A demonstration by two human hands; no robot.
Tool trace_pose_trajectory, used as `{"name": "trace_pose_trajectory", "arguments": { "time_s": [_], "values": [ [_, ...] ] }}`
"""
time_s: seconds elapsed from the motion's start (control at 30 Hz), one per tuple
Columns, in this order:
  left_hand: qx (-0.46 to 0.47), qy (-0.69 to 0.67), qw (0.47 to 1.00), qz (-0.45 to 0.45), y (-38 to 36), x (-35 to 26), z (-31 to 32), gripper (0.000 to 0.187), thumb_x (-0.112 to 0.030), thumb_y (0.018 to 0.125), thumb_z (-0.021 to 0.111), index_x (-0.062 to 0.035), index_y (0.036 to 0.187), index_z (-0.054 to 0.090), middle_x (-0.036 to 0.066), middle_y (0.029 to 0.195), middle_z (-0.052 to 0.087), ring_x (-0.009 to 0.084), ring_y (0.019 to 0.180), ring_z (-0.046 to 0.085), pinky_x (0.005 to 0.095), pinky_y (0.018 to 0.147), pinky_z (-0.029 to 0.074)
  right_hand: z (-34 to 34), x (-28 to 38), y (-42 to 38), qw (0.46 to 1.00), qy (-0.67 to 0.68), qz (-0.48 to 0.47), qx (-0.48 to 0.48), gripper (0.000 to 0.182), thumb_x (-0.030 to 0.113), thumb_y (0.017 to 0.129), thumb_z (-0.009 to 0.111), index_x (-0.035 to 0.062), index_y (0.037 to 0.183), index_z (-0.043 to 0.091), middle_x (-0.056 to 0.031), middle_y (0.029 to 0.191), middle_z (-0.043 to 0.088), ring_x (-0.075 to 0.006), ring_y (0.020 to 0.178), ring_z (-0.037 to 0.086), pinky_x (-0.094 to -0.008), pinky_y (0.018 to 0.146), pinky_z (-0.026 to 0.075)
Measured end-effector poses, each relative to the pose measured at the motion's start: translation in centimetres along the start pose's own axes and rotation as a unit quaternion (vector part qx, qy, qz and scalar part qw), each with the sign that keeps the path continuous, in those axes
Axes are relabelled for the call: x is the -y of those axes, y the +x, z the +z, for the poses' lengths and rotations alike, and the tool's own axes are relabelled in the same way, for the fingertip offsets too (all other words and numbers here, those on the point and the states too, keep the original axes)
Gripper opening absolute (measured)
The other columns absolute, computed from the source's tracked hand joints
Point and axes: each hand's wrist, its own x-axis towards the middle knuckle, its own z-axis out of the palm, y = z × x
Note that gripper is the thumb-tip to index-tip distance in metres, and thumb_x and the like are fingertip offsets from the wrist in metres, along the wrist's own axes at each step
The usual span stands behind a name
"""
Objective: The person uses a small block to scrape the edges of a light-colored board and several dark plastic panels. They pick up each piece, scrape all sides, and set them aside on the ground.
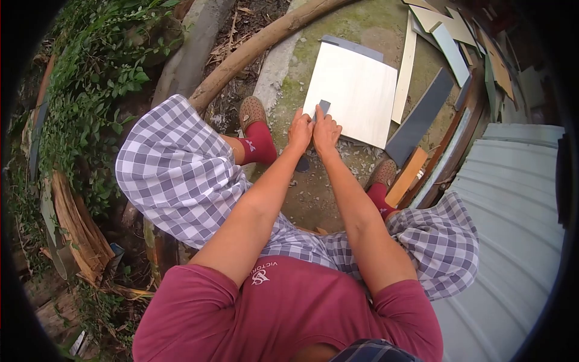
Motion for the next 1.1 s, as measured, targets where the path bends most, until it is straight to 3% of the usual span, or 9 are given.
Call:
{"name": "trace_pose_trajectory", "arguments": {
  "time_s": [0.23,0.4,0.6,0.83,1.1],
  "values": [
    [0.014,-0.021,1.000,-0.010,1.0,0.6,-0.9,0.012,-0.008,0.076,0.059,0.0024,0.081,0.057,0.020,0.099,0.057,0.0379,0.088,0.056,0.0443,0.073,0.044,0.6,0.8,1.1,0.999,0.006,-0.033,-0.007,0.048,0.020,0.079,0.057,0.0222,0.126,0.047,-0.0072,0.084,0.056,-0.0242,0.077,0.058,-0.0414,0.070,0.039],
    [0.005,0.000,0.997,-0.082,2.1,0.6,-0.9,0.016,-0.013,0.077,0.059,0.0011,0.085,0.057,0.020,0.083,0.060,0.0375,0.081,0.058,0.0434,0.071,0.045,0.6,1.6,2.8,0.999,0.009,-0.043,0.005,0.050,0.020,0.078,0.057,0.0230,0.127,0.046,-0.0069,0.085,0.056,-0.0245,0.078,0.058,-0.0412,0.070,0.039],
    [-0.021,0.007,0.998,-0.058,5.3,0.0,-0.2,0.015,-0.014,0.078,0.060,-0.0001,0.084,0.057,0.019,0.088,0.058,0.0374,0.085,0.056,0.0443,0.072,0.044,-0.3,1.6,6.3,0.999,-0.005,-0.046,0.020,0.049,0.020,0.078,0.057,0.0238,0.127,0.047,-0.0073,0.087,0.057,-0.0246,0.080,0.059,-0.0413,0.072,0.039],
    [0.003,0.012,0.995,-0.101,12.7,-1.3,1.4,0.016,-0.015,0.079,0.060,-0.0018,0.087,0.058,0.019,0.091,0.058,0.0367,0.087,0.056,0.0449,0.074,0.045,0.2,1.1,13.9,1.000,0.009,-0.018,0.020,0.047,0.025,0.081,0.055,0.0286,0.127,0.047,-0.0088,0.090,0.058,-0.0262,0.084,0.059,-0.0437,0.074,0.039],
    [0.006,0.040,0.999,-0.031,20.4,-1.5,4.4,0.019,-0.019,0.078,0.059,-0.0033,0.087,0.062,0.019,0.094,0.059,0.0352,0.089,0.057,0.0438,0.076,0.045,-0.1,0.0,21.2,0.998,0.001,0.028,0.054,0.047,0.027,0.085,0.052,0.0295,0.131,0.043,-0.0126,0.102,0.056,-0.0292,0.097,0.056,-0.0465,0.081,0.035]
  ]
}}
